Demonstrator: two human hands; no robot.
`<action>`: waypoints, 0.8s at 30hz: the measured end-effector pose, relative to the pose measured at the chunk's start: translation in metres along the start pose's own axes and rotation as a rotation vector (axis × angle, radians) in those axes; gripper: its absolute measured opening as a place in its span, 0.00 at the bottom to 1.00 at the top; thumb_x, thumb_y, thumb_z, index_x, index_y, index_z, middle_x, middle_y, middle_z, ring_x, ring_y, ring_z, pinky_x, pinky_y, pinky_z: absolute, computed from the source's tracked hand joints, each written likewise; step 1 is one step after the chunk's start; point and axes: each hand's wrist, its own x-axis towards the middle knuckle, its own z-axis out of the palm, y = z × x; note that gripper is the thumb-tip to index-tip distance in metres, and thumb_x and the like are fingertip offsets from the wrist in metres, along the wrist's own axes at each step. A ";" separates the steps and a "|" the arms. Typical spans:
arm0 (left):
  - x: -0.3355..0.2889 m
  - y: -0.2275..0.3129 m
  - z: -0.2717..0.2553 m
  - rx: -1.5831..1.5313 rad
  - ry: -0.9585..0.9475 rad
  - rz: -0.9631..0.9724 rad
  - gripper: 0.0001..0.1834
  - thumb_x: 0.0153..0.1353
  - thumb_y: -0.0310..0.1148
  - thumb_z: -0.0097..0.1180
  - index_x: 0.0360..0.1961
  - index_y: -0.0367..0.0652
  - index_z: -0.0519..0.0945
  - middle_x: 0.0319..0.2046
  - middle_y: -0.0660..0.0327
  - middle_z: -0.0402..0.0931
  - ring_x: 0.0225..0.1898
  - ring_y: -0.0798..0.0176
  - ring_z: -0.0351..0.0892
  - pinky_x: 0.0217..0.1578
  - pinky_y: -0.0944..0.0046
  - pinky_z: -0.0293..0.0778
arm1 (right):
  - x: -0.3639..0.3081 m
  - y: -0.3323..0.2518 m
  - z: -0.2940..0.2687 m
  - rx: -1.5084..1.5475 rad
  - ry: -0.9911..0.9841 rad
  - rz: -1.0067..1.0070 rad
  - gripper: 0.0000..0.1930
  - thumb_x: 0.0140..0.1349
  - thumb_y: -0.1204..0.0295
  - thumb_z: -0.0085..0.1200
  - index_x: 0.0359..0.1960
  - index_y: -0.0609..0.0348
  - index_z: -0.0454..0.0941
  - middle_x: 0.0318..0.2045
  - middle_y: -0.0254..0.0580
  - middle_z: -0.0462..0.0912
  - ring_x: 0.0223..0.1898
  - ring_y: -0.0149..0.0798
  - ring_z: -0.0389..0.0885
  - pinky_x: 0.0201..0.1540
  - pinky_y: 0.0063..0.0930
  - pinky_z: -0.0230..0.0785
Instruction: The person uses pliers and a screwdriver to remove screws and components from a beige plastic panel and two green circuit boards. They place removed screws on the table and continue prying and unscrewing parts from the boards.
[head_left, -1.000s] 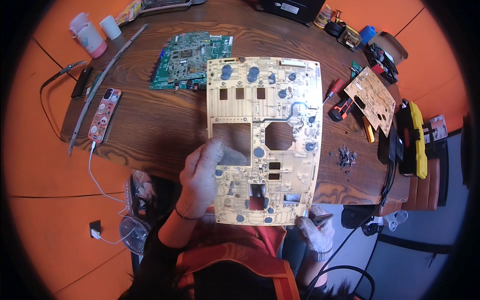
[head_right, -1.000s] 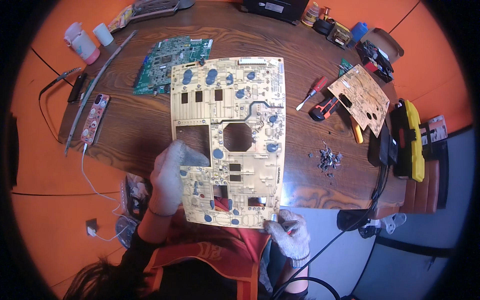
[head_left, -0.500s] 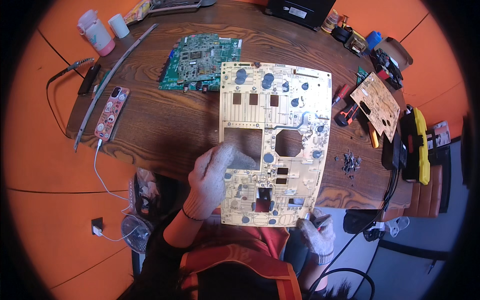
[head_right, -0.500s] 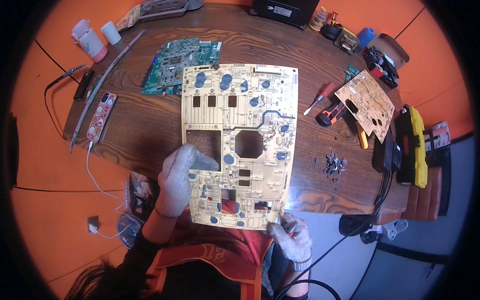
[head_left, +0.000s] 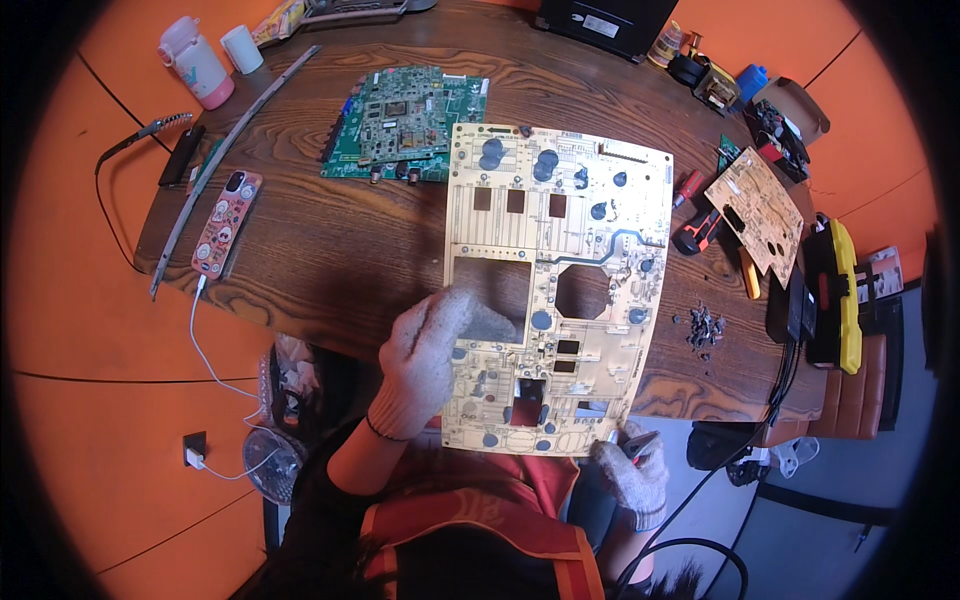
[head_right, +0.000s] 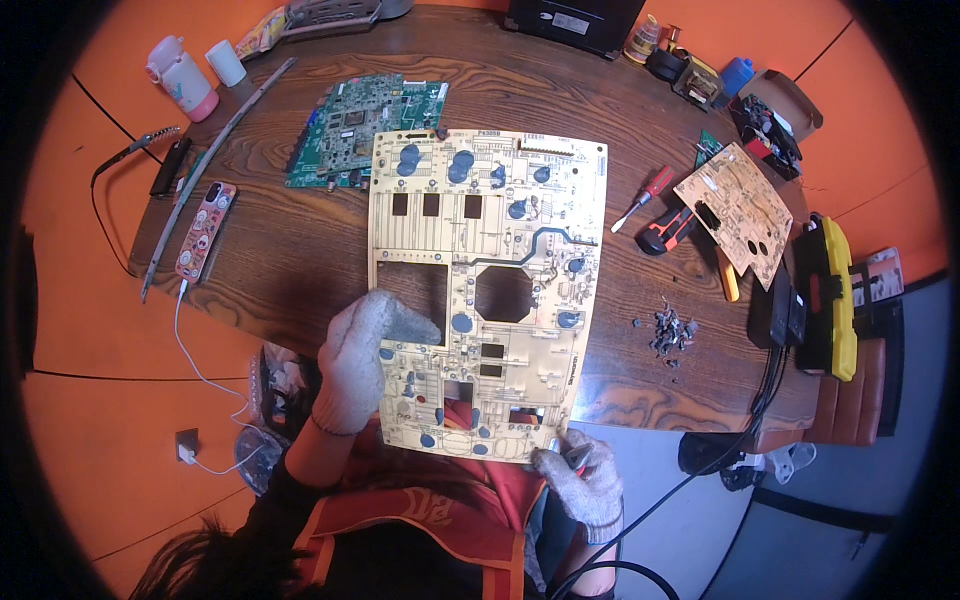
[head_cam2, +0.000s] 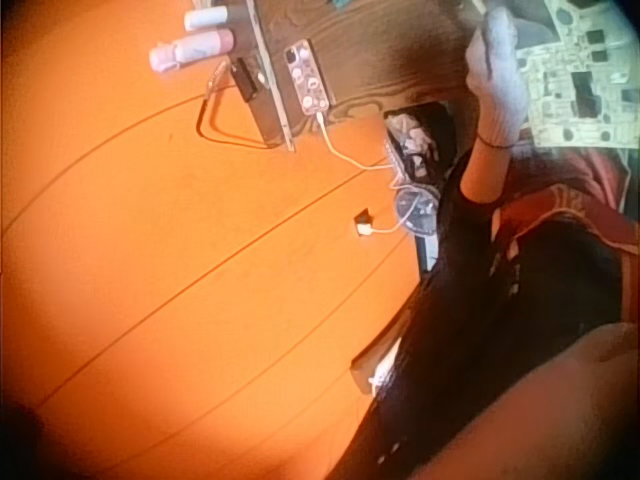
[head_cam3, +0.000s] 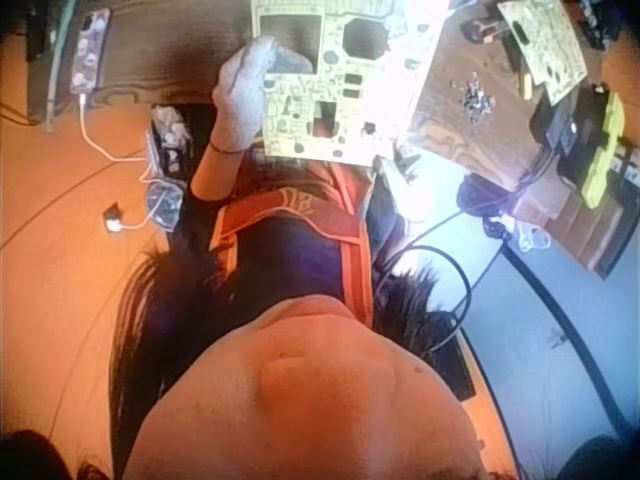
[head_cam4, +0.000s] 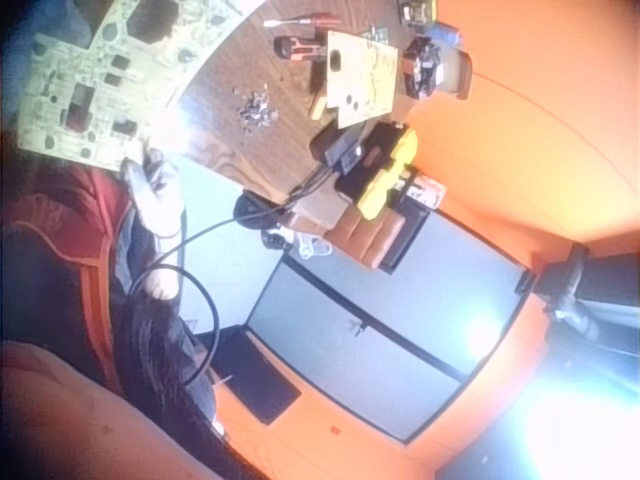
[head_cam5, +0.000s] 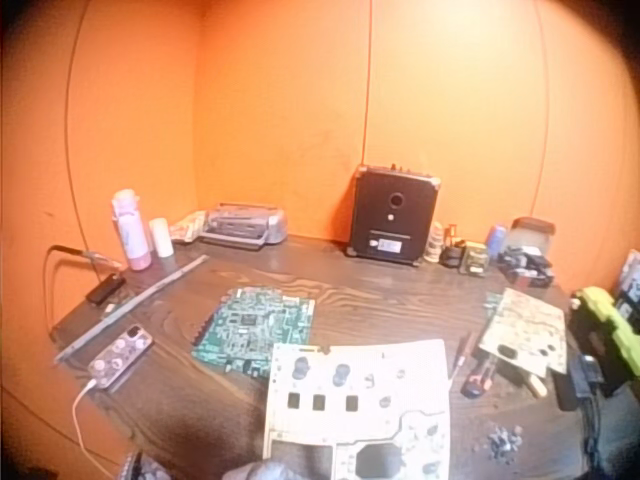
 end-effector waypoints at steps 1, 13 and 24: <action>-0.001 0.001 0.000 0.003 0.018 -0.055 0.12 0.71 0.31 0.49 0.42 0.31 0.80 0.36 0.57 0.82 0.36 0.70 0.80 0.41 0.70 0.76 | -0.001 -0.002 -0.001 0.057 -0.036 0.028 0.13 0.58 0.71 0.61 0.42 0.67 0.81 0.23 0.33 0.81 0.23 0.24 0.73 0.27 0.19 0.66; -0.004 0.041 0.017 -0.350 0.309 0.029 0.26 0.73 0.54 0.34 0.47 0.43 0.76 0.33 0.62 0.77 0.33 0.66 0.74 0.39 0.65 0.71 | 0.008 -0.026 0.010 0.232 -0.249 -0.040 0.11 0.61 0.64 0.62 0.31 0.57 0.76 0.22 0.31 0.80 0.16 0.21 0.71 0.17 0.18 0.61; 0.033 0.000 -0.066 -1.347 -0.908 -0.514 0.45 0.61 0.72 0.41 0.59 0.40 0.75 0.59 0.53 0.73 0.61 0.50 0.71 0.63 0.44 0.62 | 0.044 -0.095 -0.052 0.573 0.344 -0.354 0.13 0.61 0.62 0.58 0.38 0.59 0.77 0.22 0.34 0.80 0.13 0.22 0.69 0.15 0.14 0.60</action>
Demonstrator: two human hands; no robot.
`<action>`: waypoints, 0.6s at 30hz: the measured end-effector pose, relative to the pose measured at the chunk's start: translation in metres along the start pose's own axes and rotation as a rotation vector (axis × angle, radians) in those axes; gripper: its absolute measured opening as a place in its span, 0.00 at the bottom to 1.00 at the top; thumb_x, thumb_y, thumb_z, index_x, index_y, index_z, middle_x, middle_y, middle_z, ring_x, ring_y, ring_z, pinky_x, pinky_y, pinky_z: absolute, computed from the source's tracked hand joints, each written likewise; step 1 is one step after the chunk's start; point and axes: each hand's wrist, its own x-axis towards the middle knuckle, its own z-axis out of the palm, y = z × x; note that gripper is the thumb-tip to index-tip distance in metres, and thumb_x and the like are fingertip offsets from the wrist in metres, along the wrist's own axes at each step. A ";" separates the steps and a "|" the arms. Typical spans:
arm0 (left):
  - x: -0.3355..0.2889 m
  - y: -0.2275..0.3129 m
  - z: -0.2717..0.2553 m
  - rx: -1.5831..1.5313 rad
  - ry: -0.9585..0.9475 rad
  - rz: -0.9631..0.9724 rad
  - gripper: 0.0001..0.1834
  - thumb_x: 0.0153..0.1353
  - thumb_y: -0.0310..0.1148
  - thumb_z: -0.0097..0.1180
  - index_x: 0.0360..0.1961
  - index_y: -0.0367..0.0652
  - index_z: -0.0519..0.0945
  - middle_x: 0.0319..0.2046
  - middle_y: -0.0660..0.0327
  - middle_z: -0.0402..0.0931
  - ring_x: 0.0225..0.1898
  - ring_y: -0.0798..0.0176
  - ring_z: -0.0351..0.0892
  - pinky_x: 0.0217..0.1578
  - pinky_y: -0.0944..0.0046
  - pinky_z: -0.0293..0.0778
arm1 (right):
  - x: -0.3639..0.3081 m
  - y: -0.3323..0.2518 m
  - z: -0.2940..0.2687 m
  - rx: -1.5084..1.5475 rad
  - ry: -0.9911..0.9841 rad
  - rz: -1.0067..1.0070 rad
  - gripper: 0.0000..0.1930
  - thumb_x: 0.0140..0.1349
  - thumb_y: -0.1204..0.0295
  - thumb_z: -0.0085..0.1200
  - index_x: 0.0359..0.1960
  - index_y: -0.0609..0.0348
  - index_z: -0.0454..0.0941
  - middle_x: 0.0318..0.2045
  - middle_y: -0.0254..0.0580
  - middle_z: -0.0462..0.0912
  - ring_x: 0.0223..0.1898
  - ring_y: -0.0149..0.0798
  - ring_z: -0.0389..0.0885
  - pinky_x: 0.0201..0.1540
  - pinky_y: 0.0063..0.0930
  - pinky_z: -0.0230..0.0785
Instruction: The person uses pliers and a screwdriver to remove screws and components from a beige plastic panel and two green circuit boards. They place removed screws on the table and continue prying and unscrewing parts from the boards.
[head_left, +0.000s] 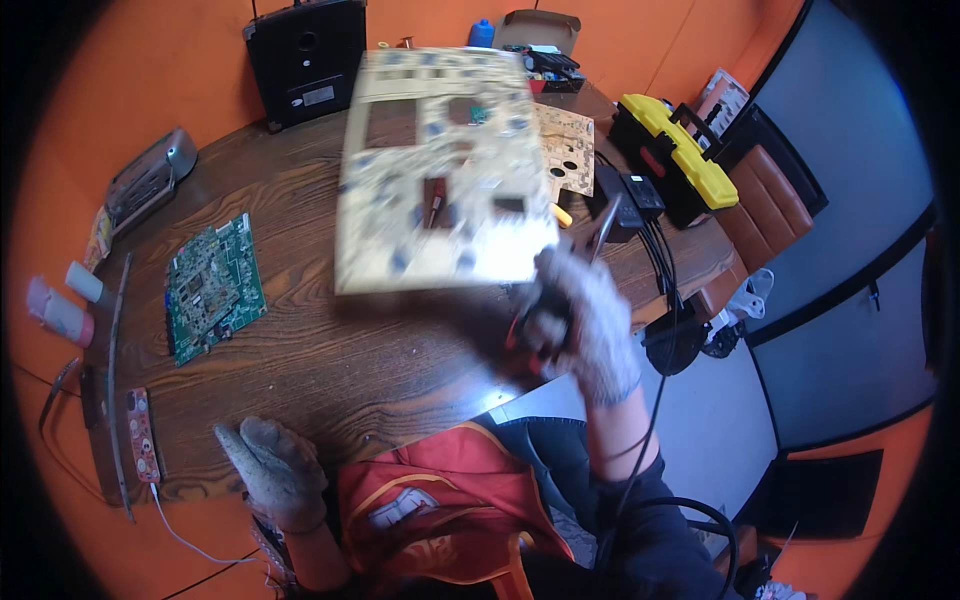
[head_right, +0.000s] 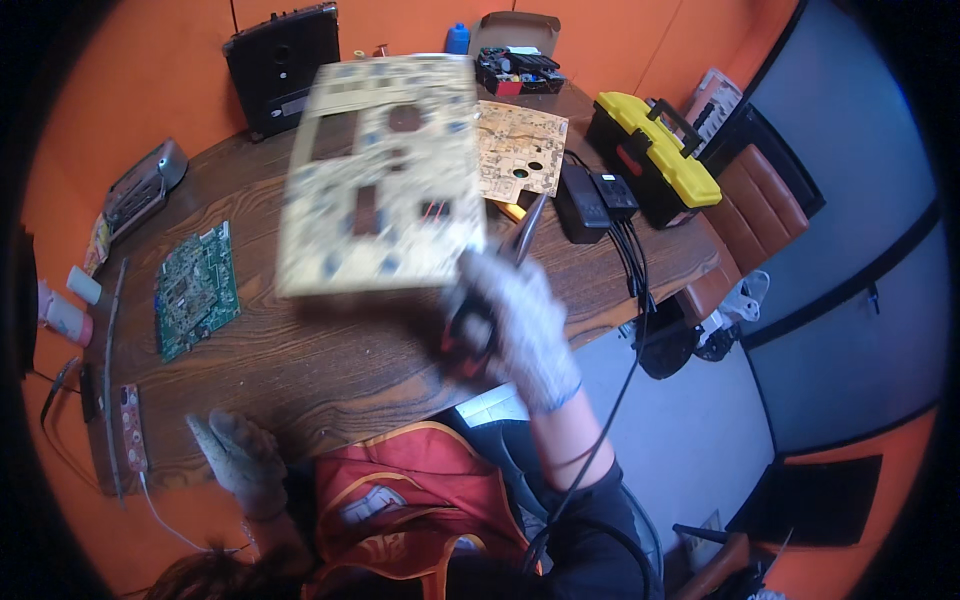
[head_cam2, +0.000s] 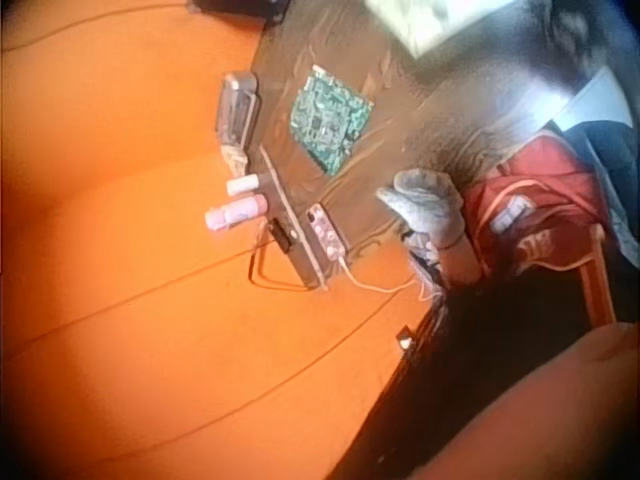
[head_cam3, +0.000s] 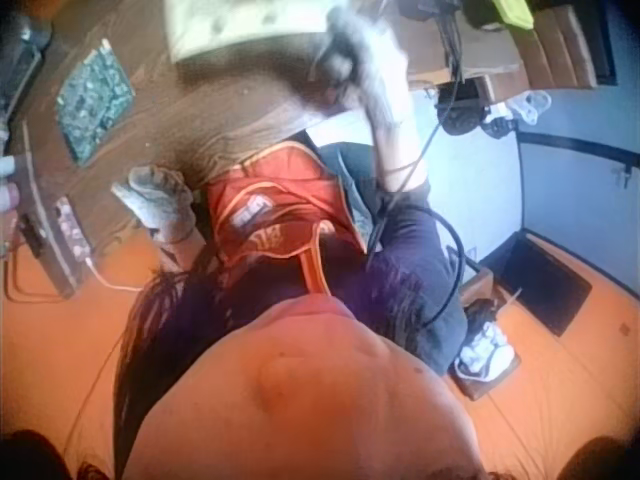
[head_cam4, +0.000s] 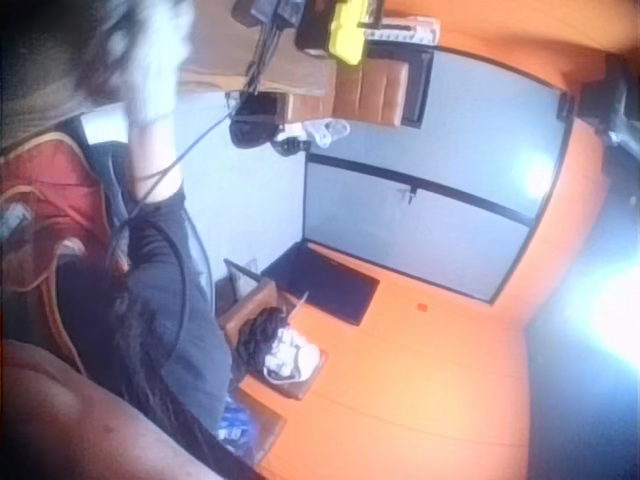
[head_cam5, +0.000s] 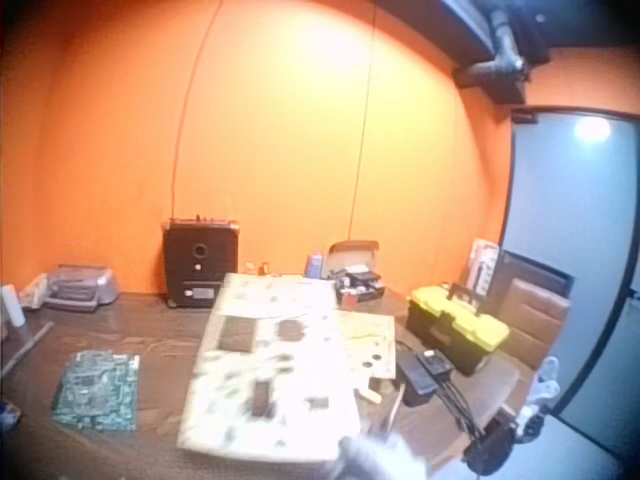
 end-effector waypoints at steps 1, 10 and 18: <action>-0.004 0.000 -0.002 0.160 0.149 0.072 0.40 0.63 0.69 0.38 0.56 0.44 0.76 0.54 0.57 0.75 0.53 0.54 0.72 0.55 0.50 0.65 | 0.021 -0.005 -0.005 -0.024 0.188 -0.057 0.13 0.61 0.62 0.58 0.38 0.58 0.77 0.22 0.34 0.80 0.13 0.23 0.69 0.14 0.15 0.61; -0.004 -0.008 0.004 0.274 0.430 0.243 0.32 0.65 0.65 0.43 0.41 0.48 0.85 0.39 0.62 0.85 0.42 0.60 0.84 0.46 0.52 0.81 | 0.152 -0.029 -0.077 0.120 0.220 0.089 0.10 0.65 0.69 0.56 0.40 0.64 0.74 0.25 0.42 0.78 0.18 0.36 0.76 0.15 0.22 0.71; -0.005 -0.009 0.002 0.460 0.448 0.250 0.32 0.66 0.66 0.38 0.40 0.54 0.85 0.38 0.65 0.85 0.43 0.58 0.84 0.41 0.52 0.82 | 0.100 -0.014 -0.092 0.035 0.197 -0.016 0.15 0.68 0.61 0.52 0.42 0.62 0.75 0.25 0.40 0.78 0.17 0.29 0.72 0.10 0.14 0.57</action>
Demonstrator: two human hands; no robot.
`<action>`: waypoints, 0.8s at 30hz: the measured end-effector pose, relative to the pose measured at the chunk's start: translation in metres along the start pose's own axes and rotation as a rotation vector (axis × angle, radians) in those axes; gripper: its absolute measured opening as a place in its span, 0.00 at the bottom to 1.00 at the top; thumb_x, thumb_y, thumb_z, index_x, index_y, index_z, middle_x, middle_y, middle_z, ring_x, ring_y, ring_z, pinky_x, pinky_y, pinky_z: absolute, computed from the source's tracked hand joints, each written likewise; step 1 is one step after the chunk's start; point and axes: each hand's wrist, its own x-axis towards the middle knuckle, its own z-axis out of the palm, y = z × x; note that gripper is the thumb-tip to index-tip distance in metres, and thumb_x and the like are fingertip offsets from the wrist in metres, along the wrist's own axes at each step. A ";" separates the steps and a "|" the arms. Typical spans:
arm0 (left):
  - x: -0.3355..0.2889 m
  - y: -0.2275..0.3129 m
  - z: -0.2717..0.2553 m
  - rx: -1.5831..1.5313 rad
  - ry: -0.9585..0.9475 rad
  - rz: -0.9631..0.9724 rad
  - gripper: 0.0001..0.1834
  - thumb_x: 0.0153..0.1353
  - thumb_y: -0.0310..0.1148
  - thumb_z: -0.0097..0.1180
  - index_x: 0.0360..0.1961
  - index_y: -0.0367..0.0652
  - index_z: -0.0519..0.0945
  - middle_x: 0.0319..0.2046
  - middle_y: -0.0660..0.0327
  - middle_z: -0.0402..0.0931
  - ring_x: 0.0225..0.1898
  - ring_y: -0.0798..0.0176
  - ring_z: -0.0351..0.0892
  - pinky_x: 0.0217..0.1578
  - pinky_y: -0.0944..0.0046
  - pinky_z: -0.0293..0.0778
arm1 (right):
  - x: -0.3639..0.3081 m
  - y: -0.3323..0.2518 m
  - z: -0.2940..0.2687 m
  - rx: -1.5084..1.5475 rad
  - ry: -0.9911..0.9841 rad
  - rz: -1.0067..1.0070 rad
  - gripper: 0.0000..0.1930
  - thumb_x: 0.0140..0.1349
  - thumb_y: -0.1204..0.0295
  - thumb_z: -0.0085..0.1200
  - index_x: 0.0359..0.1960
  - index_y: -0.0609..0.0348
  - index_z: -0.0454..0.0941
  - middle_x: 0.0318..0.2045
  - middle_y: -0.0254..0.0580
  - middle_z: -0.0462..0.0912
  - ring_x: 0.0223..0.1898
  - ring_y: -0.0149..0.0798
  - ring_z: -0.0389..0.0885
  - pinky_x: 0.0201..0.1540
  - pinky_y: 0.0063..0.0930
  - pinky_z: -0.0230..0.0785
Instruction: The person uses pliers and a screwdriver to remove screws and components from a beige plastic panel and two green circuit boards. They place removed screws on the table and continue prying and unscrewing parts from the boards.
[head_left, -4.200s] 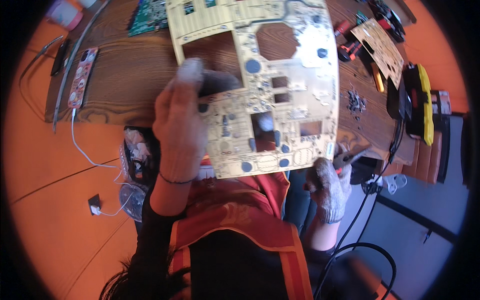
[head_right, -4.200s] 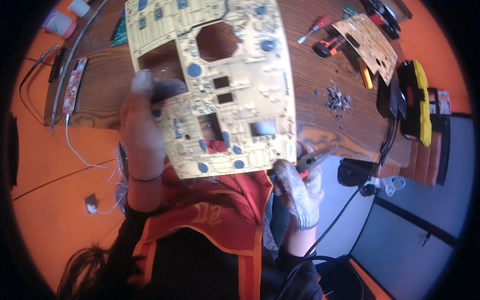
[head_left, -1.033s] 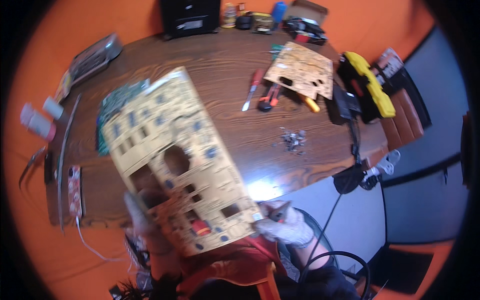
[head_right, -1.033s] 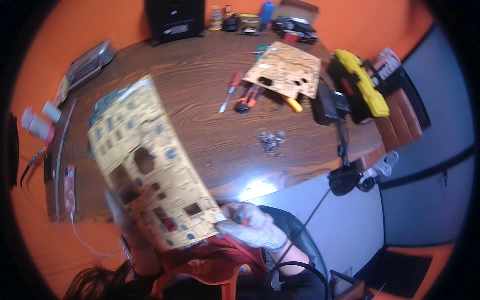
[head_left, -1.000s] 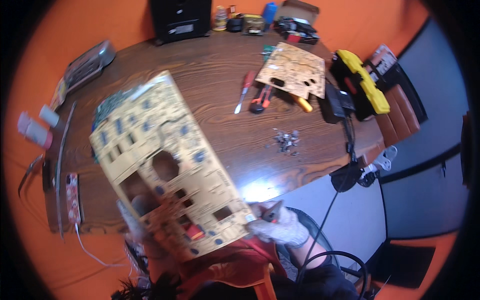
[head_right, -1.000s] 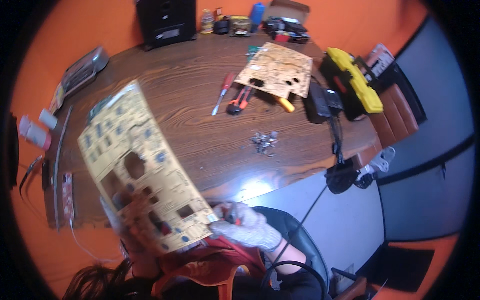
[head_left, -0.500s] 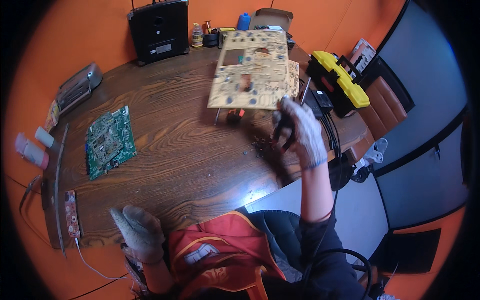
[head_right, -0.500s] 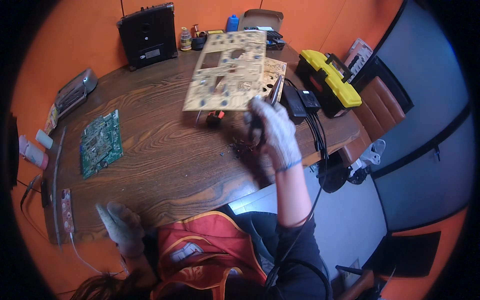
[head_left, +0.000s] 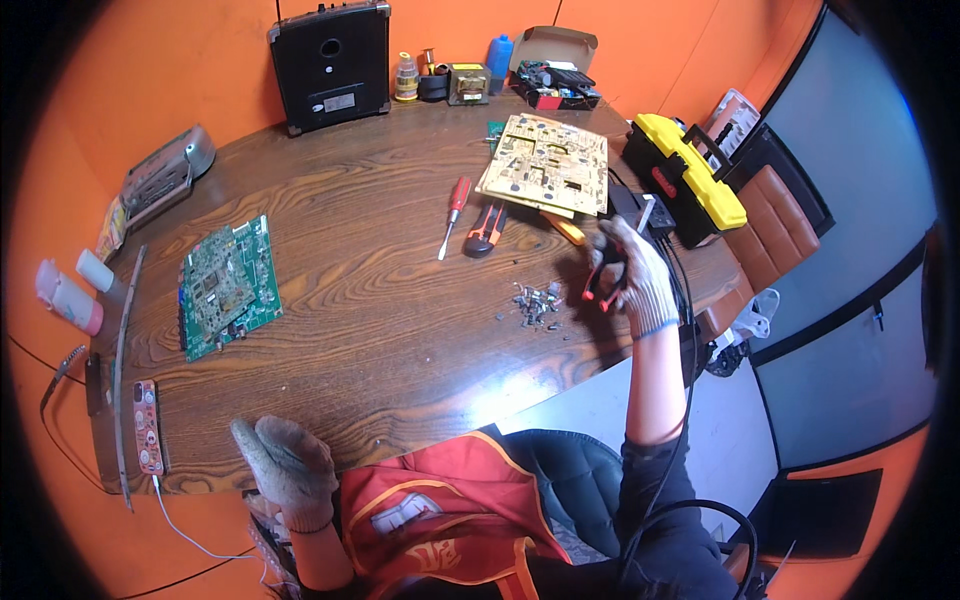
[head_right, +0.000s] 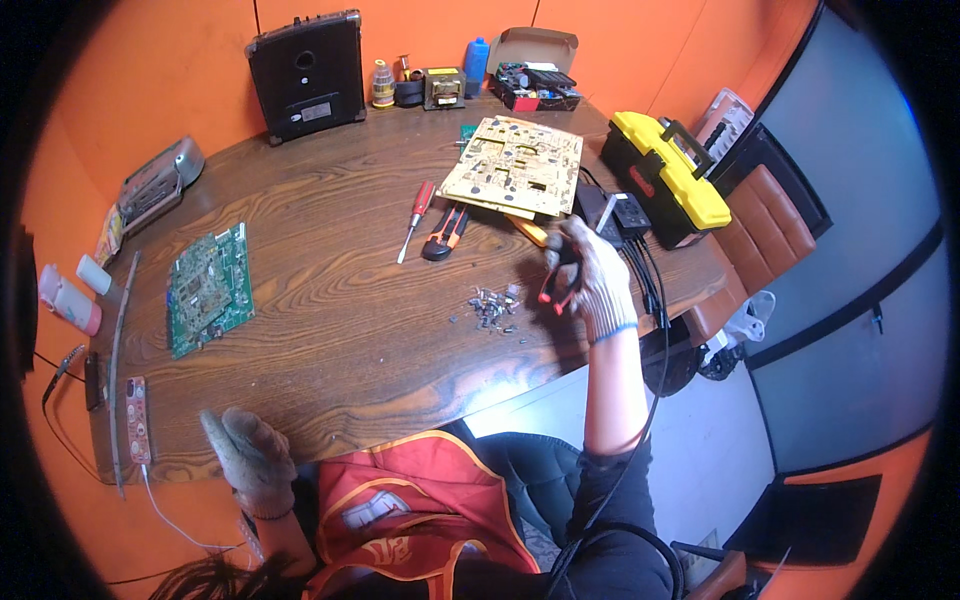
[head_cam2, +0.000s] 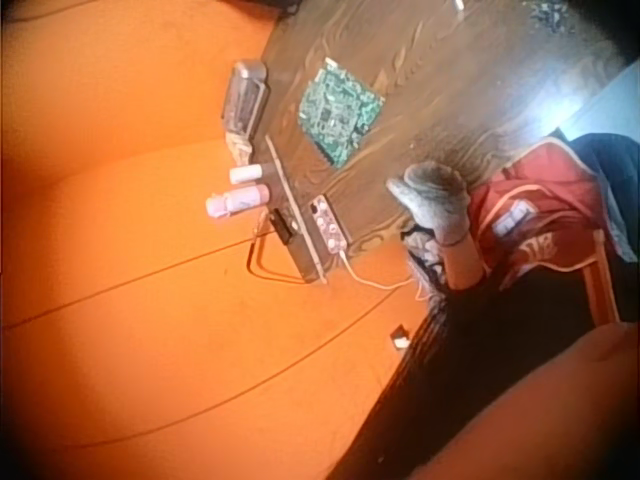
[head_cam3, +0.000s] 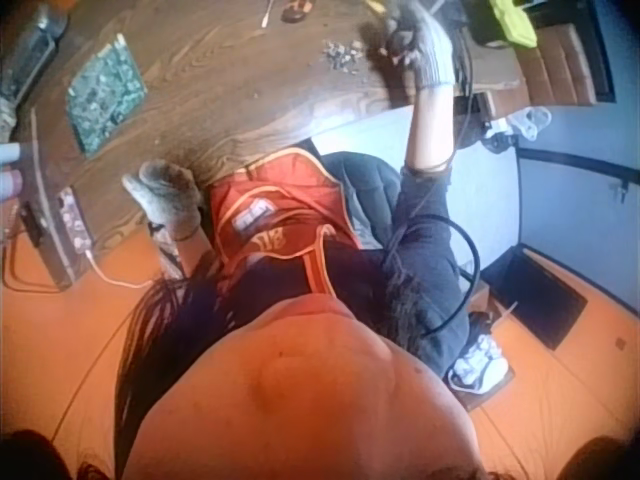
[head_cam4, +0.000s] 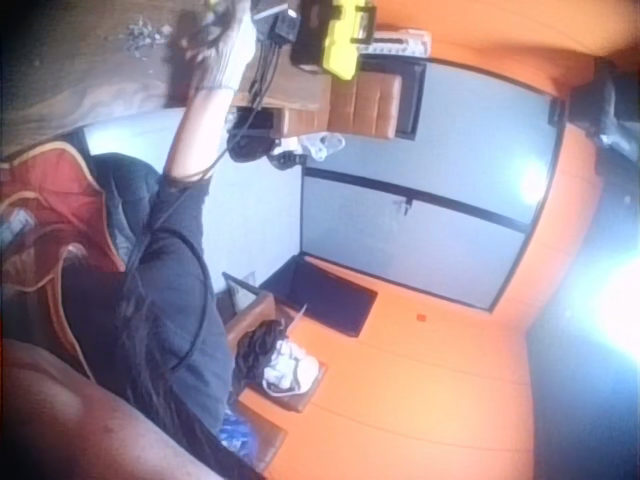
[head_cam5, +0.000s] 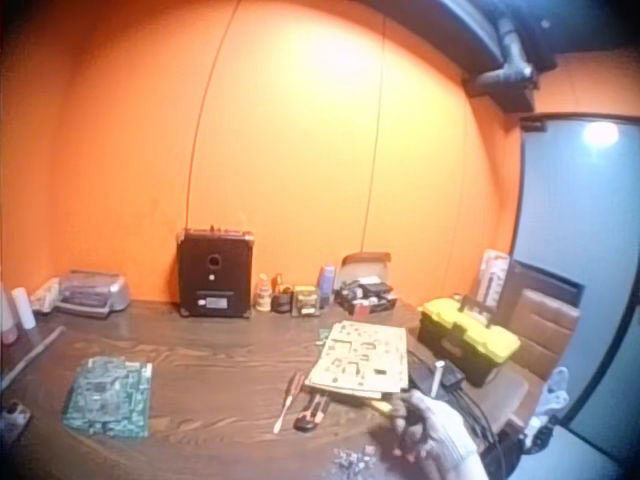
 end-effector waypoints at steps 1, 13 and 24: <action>0.000 0.001 0.000 -0.005 -0.086 -0.029 0.33 0.66 0.67 0.36 0.41 0.54 0.85 0.40 0.64 0.85 0.43 0.57 0.84 0.41 0.51 0.82 | -0.012 0.004 -0.004 0.119 0.060 -0.009 0.16 0.69 0.61 0.52 0.44 0.63 0.75 0.26 0.40 0.78 0.18 0.29 0.73 0.10 0.14 0.58; 0.003 -0.001 0.014 -0.181 -0.226 -0.138 0.43 0.64 0.72 0.30 0.49 0.46 0.83 0.47 0.53 0.83 0.47 0.46 0.82 0.43 0.47 0.79 | -0.082 0.081 -0.032 1.032 -0.347 0.144 0.18 0.72 0.60 0.45 0.49 0.64 0.73 0.31 0.44 0.73 0.27 0.38 0.71 0.12 0.16 0.64; 0.002 0.014 0.053 0.710 0.210 -0.048 0.34 0.66 0.64 0.40 0.42 0.40 0.79 0.37 0.56 0.81 0.36 0.54 0.82 0.40 0.58 0.79 | -0.076 0.080 -0.051 1.033 -0.426 0.198 0.18 0.71 0.60 0.47 0.52 0.63 0.73 0.28 0.31 0.67 0.25 0.26 0.64 0.13 0.16 0.58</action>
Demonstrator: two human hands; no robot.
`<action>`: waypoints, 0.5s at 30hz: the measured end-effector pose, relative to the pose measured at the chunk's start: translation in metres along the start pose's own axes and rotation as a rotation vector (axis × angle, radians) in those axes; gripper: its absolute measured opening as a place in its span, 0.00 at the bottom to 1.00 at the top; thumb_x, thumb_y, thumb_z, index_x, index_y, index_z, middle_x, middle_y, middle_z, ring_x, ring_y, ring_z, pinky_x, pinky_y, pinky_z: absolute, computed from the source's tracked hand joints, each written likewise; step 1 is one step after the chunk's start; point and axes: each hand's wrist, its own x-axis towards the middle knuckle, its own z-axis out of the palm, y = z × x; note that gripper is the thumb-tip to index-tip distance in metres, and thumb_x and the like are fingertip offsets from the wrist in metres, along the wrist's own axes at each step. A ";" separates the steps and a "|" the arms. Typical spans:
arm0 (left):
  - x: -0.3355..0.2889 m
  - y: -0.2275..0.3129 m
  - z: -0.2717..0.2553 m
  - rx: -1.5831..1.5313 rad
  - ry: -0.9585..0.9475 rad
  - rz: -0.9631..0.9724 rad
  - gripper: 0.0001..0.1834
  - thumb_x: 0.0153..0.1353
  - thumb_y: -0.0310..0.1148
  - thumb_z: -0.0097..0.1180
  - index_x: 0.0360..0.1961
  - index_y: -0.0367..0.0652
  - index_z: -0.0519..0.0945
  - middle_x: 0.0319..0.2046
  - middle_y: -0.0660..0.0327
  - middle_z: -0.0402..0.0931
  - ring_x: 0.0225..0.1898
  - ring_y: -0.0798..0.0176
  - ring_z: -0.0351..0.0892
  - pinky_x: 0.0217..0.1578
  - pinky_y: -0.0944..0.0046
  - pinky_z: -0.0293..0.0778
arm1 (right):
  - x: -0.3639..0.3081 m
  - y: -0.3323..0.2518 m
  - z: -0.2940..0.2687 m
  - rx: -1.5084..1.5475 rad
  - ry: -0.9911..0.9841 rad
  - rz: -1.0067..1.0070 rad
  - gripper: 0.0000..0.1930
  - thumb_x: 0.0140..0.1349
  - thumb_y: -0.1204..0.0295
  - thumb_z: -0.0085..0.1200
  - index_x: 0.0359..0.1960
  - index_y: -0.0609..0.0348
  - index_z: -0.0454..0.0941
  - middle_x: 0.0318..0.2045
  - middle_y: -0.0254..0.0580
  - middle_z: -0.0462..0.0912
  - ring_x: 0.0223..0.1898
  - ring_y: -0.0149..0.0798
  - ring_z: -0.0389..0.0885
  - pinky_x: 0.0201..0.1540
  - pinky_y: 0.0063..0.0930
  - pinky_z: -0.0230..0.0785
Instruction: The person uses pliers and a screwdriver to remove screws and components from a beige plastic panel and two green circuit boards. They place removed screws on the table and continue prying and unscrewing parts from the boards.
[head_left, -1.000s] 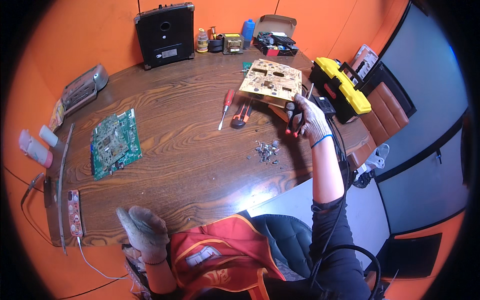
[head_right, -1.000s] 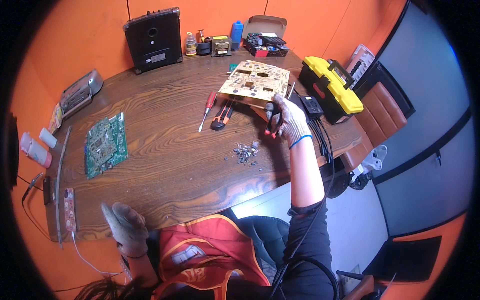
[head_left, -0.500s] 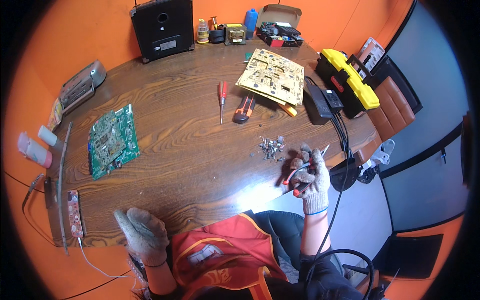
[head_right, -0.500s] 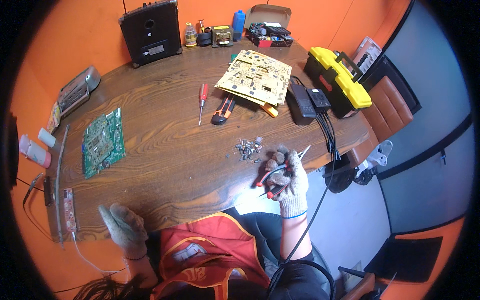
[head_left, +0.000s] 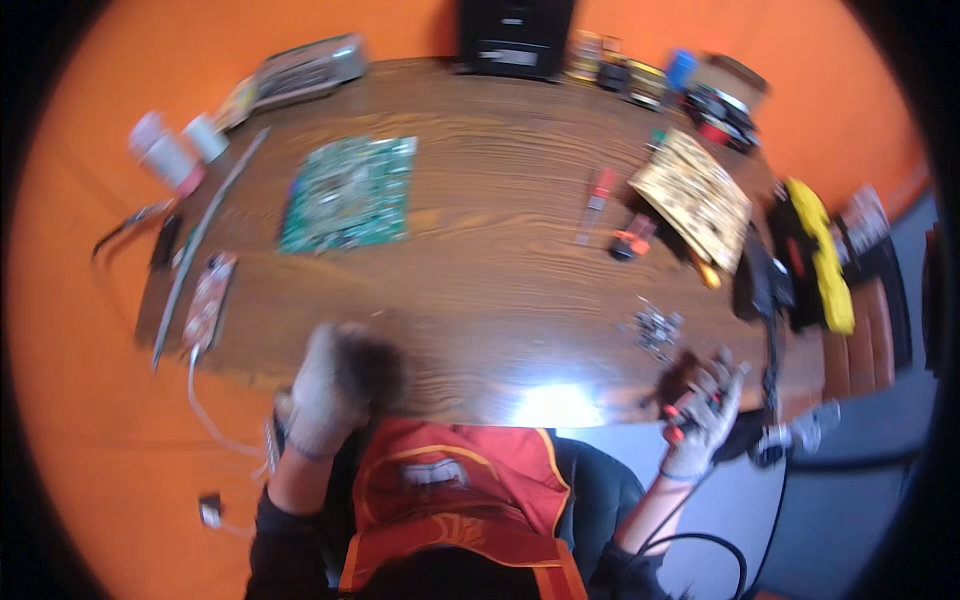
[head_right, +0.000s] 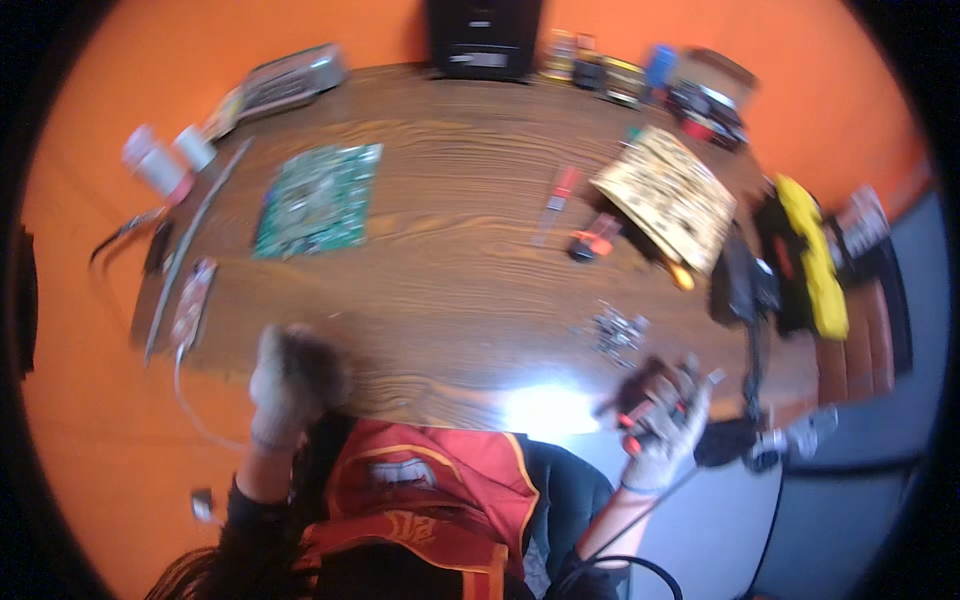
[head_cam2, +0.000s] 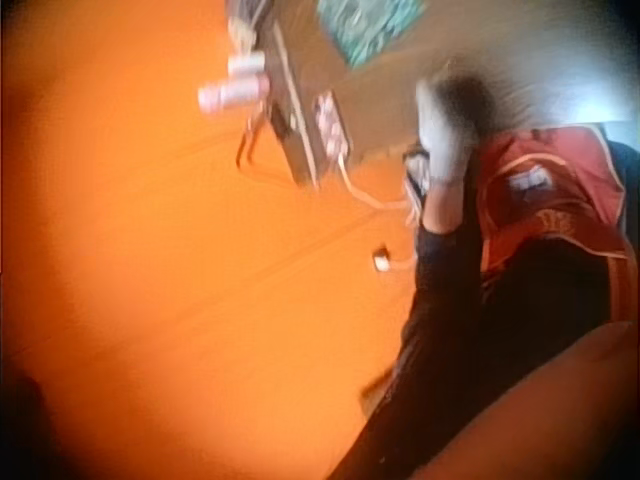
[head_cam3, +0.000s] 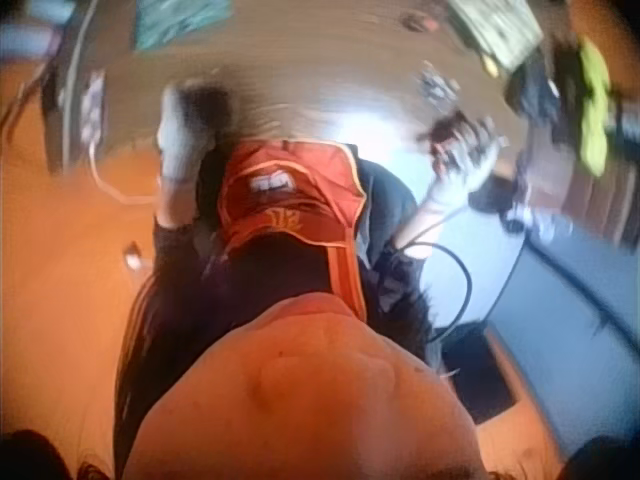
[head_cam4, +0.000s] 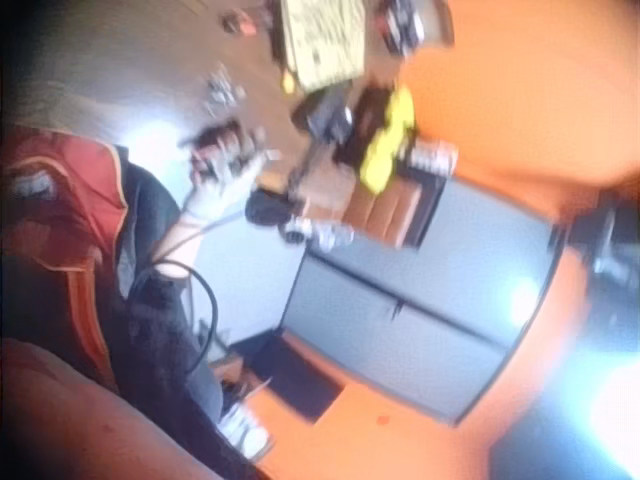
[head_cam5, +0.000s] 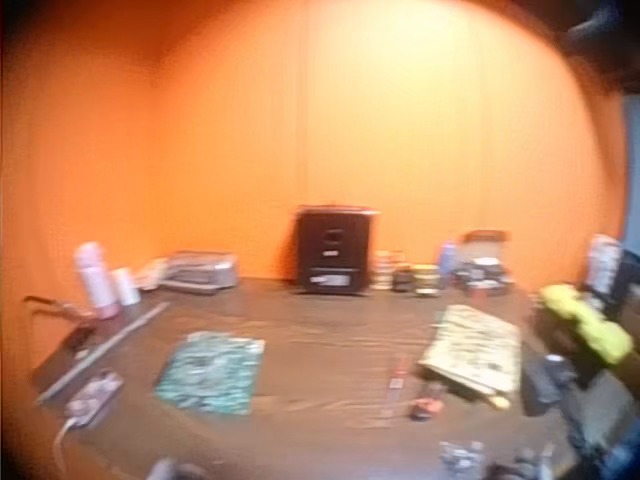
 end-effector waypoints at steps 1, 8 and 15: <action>0.004 0.004 0.000 0.068 0.074 0.151 0.29 0.67 0.57 0.46 0.44 0.39 0.78 0.38 0.56 0.81 0.38 0.56 0.82 0.41 0.59 0.78 | 0.001 -0.003 -0.001 0.073 0.002 0.043 0.20 0.72 0.59 0.46 0.53 0.63 0.73 0.28 0.30 0.66 0.25 0.26 0.62 0.13 0.16 0.56; 0.054 0.061 -0.028 0.811 0.352 0.655 0.22 0.62 0.29 0.60 0.55 0.34 0.73 0.50 0.52 0.78 0.49 0.61 0.80 0.49 0.64 0.76 | 0.004 -0.020 -0.014 0.074 -0.097 0.114 0.25 0.73 0.56 0.43 0.59 0.64 0.70 0.28 0.30 0.63 0.24 0.25 0.58 0.13 0.18 0.55; 0.110 0.108 -0.051 1.477 0.688 0.527 0.20 0.60 0.44 0.55 0.48 0.41 0.80 0.46 0.47 0.78 0.49 0.48 0.78 0.52 0.55 0.72 | 0.006 -0.030 -0.025 0.051 -0.210 0.248 0.24 0.73 0.57 0.42 0.63 0.62 0.67 0.27 0.29 0.62 0.22 0.24 0.56 0.14 0.17 0.52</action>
